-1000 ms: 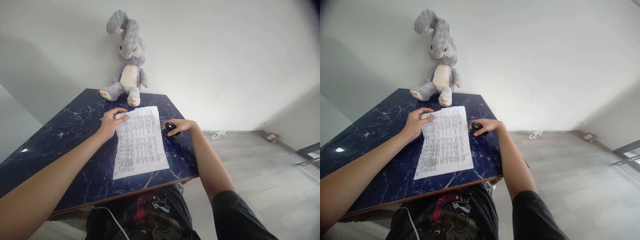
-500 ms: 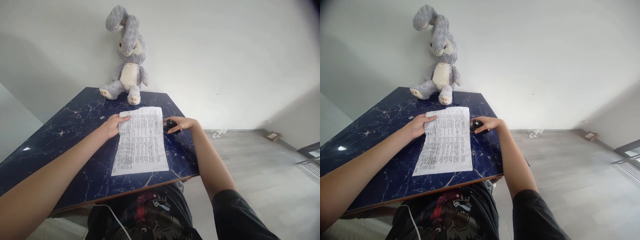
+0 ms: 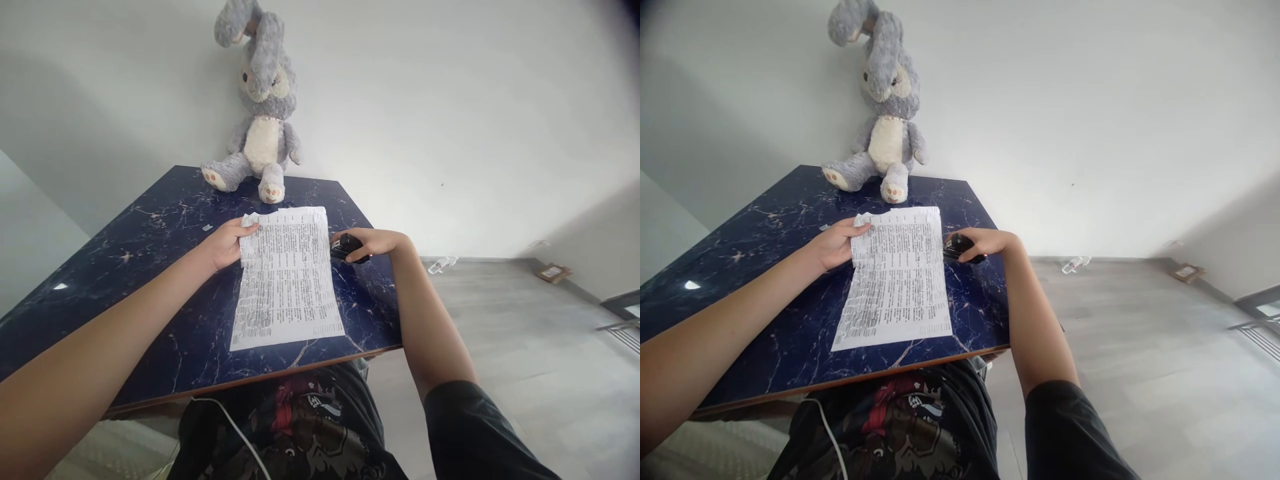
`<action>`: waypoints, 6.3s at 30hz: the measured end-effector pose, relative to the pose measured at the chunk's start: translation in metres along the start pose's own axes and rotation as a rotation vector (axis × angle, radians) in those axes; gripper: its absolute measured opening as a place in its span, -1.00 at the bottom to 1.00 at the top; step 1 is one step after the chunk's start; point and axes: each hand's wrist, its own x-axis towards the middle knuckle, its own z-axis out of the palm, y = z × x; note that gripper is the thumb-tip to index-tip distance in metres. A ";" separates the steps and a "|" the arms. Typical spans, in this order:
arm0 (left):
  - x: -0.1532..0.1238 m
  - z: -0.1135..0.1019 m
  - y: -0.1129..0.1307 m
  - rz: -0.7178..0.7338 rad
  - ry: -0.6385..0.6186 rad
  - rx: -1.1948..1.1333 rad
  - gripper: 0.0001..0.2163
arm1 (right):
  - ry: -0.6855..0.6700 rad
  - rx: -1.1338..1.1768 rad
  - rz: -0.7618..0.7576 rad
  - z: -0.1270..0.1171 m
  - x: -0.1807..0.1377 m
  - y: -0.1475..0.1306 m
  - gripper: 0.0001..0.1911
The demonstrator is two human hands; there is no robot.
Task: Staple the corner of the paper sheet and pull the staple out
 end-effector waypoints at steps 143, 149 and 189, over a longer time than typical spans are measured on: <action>-0.006 -0.005 -0.005 0.483 0.169 1.506 -0.79 | 0.476 -0.272 -0.124 0.062 0.069 -0.051 -0.80; -0.002 -0.009 -0.006 0.493 0.135 1.617 -0.70 | 0.403 -0.361 -0.227 0.092 0.092 -0.062 -0.86; 0.002 -0.080 0.019 0.188 0.555 1.860 -0.68 | 0.198 -0.134 -0.376 0.061 0.079 -0.026 -0.65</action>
